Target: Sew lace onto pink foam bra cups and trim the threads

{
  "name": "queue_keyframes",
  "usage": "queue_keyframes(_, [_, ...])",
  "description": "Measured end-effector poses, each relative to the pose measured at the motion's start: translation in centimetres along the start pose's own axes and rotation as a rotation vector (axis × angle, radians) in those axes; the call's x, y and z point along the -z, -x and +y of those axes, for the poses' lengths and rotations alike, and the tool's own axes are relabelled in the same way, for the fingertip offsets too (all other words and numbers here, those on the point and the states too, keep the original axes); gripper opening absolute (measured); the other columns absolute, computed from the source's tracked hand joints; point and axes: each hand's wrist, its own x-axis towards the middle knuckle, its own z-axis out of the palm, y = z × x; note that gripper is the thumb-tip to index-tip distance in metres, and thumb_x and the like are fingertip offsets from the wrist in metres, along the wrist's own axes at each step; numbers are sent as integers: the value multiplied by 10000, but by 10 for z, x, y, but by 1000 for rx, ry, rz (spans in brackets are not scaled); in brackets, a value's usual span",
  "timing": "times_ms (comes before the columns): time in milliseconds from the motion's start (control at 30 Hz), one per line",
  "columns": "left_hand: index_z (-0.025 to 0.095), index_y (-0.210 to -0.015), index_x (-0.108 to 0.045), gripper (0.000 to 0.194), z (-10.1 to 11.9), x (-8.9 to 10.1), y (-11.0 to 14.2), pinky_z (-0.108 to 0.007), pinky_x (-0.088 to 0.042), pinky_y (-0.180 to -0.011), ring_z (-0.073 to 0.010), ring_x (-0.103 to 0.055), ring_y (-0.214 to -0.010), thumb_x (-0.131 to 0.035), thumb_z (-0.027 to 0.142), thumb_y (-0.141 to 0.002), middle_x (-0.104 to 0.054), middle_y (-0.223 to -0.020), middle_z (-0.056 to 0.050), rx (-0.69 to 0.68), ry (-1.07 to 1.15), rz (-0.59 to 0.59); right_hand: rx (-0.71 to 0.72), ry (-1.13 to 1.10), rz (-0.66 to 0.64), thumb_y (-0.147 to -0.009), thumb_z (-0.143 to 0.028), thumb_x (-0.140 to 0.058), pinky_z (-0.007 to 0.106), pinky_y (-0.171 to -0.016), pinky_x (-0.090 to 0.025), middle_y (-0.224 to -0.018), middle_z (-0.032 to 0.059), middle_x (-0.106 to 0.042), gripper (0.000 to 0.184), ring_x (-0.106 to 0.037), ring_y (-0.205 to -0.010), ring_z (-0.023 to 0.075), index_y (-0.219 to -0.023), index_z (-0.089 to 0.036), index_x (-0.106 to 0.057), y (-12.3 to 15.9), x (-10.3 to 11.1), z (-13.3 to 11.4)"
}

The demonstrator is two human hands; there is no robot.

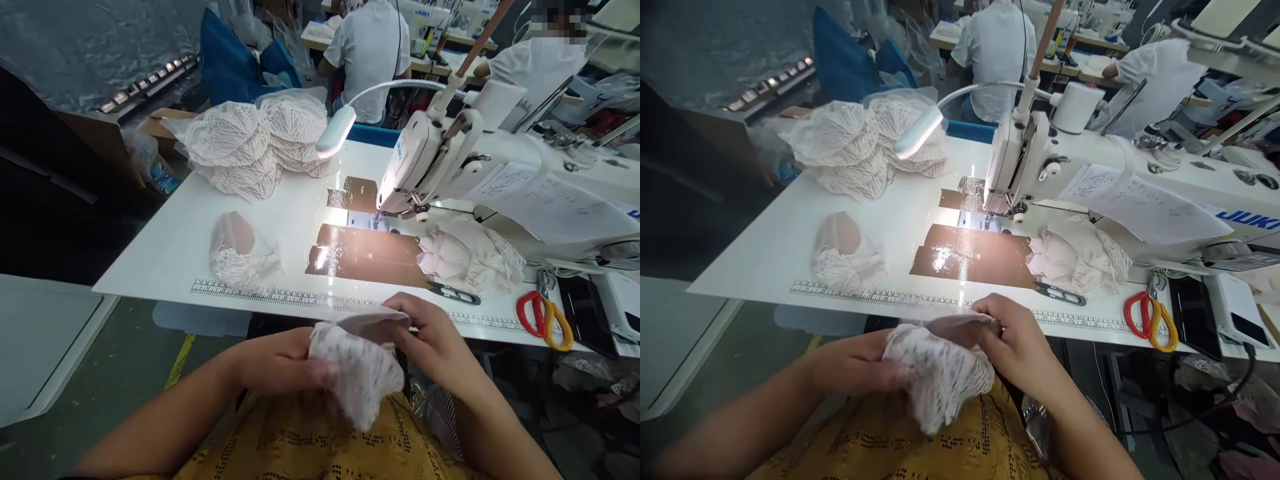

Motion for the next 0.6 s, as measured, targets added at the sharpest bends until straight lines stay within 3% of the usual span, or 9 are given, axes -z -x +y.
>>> queue_keyframes(33, [183, -1299, -532, 507, 0, -4, 2, -340, -532, -783, -245, -658, -901, -478, 508, -913, -661, -1107, -131, -1, 89, -52, -54, -128, -130, -883, -287, -515, 259, -599, -446, -740, 13, -630, 148, -576, -679, 161, -831, -210, -630, -3, -4, 5])
queue_keyframes(100, [256, -1492, -233, 730, -3, -7, 5, -322, -532, -753, -214, -661, -865, -544, 511, -883, -635, -1154, -133, 0, 152, -30, -119, -330, -305, -869, -355, -561, 283, -612, -473, -693, 10, -632, 185, -590, -688, 183, -822, -206, -661, -7, -15, 15])
queue_keyframes(167, [292, -1520, -14, 899, -6, -3, 4, -284, -524, -698, -167, -641, -788, -601, 466, -862, -642, -1084, -102, 20, 59, 132, -142, -443, -384, -823, -390, -626, 304, -627, -486, -643, 2, -627, 190, -603, -706, 204, -810, -210, -685, -9, -24, 22])
queue_keyframes(200, [296, -1520, -5, 924, -6, 0, 2, -280, -521, -698, -158, -625, -785, -626, 441, -850, -634, -1062, -88, 29, -37, 238, -141, -483, -408, -801, -404, -652, 307, -633, -487, -628, -1, -622, 197, -606, -715, 209, -793, -211, -691, -10, -28, 24])
queue_keyframes(300, [291, -1510, -170, 918, -3, 14, -10, -359, -502, -872, -214, -574, -1014, -710, 395, -775, -557, -1213, -100, -19, -257, 442, -125, -602, -461, -770, -417, -685, 305, -657, -486, -655, 3, -617, 220, -599, -727, 202, -747, -198, -679, -15, -33, 21])
queue_keyframes(367, [255, -1473, -301, 858, 1, 22, -18, -393, -462, -959, -260, -529, -1138, -735, 374, -742, -512, -1307, -111, -61, -213, 376, -131, -679, -415, -746, -387, -715, 293, -664, -482, -705, 4, -612, 208, -582, -715, 181, -763, -190, -648, -18, -32, 17])
queue_keyframes(467, [171, -1281, -550, 543, 3, 29, -25, -336, -512, -838, -250, -611, -981, -678, 370, -792, -635, -1098, -94, -12, -24, 187, -207, -751, -187, -729, -321, -736, 219, -546, -421, -677, -42, -541, 226, -493, -584, 108, -818, -211, -560, -20, -28, 14])
queue_keyframes(600, [143, -1025, -661, 287, 0, 30, -23, -278, -504, -738, -202, -620, -823, -644, 349, -826, -660, -899, -49, 33, 59, 204, -233, -660, 76, -774, -258, -686, 184, -503, -360, -634, -80, -465, 255, -426, -535, 81, -967, -246, -520, -22, -28, 23])
